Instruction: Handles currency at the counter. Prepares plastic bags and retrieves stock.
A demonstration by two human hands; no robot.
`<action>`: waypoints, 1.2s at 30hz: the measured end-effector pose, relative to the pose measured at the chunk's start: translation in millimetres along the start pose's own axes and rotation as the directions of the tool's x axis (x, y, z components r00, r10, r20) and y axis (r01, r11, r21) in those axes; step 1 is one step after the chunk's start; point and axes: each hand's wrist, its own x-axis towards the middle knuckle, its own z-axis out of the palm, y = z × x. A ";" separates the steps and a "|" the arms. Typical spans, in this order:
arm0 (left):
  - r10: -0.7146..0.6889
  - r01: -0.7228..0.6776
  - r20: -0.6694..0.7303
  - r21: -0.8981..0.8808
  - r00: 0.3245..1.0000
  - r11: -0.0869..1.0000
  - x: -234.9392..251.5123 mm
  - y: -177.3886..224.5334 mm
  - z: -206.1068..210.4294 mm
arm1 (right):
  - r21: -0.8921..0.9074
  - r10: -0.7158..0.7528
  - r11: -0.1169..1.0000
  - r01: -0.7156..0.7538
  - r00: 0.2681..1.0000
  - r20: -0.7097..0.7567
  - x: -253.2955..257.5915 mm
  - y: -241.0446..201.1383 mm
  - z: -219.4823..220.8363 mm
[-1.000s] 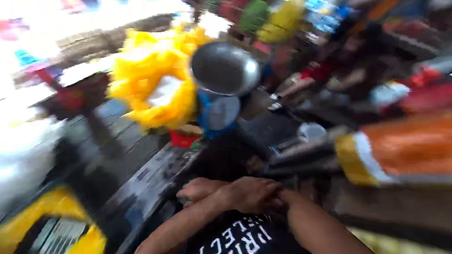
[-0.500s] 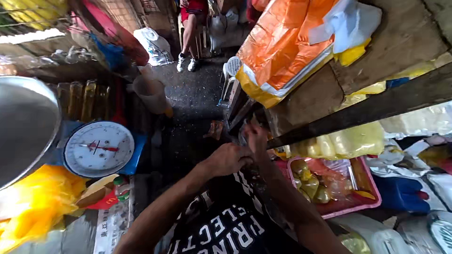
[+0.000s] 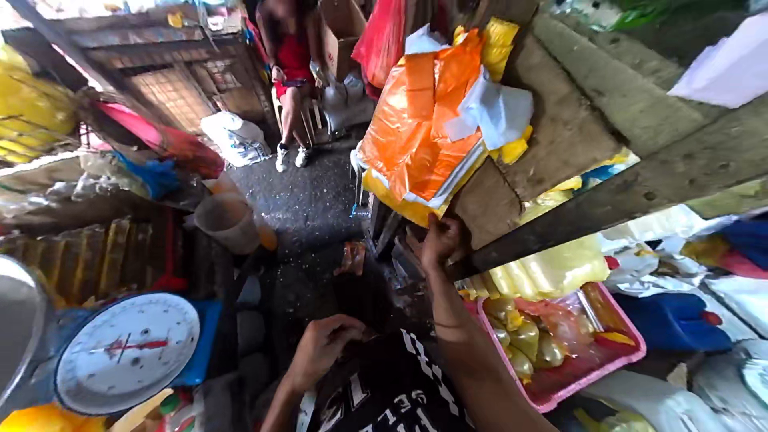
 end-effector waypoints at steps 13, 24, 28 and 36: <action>-0.238 0.235 -0.014 -0.102 0.971 0.967 -109.9 -36.9 -23.4 | -0.493 0.069 0.861 0.128 0.930 0.361 -68.3 -74.9 -77.6; 0.340 -0.318 0.575 -0.143 0.745 0.937 72.1 89.9 77.9 | -0.010 -0.138 0.865 0.501 0.258 0.956 -210.4 -36.3 -223.0; 0.005 -0.268 0.819 0.182 0.574 0.946 96.4 101.0 175.7 | 0.008 -0.118 0.980 0.197 0.551 0.826 -149.7 -45.8 -302.4; -0.055 -0.156 0.827 0.170 0.559 0.973 113.8 109.5 379.4 | 0.086 -0.044 0.996 0.030 0.985 0.169 4.9 19.9 -508.0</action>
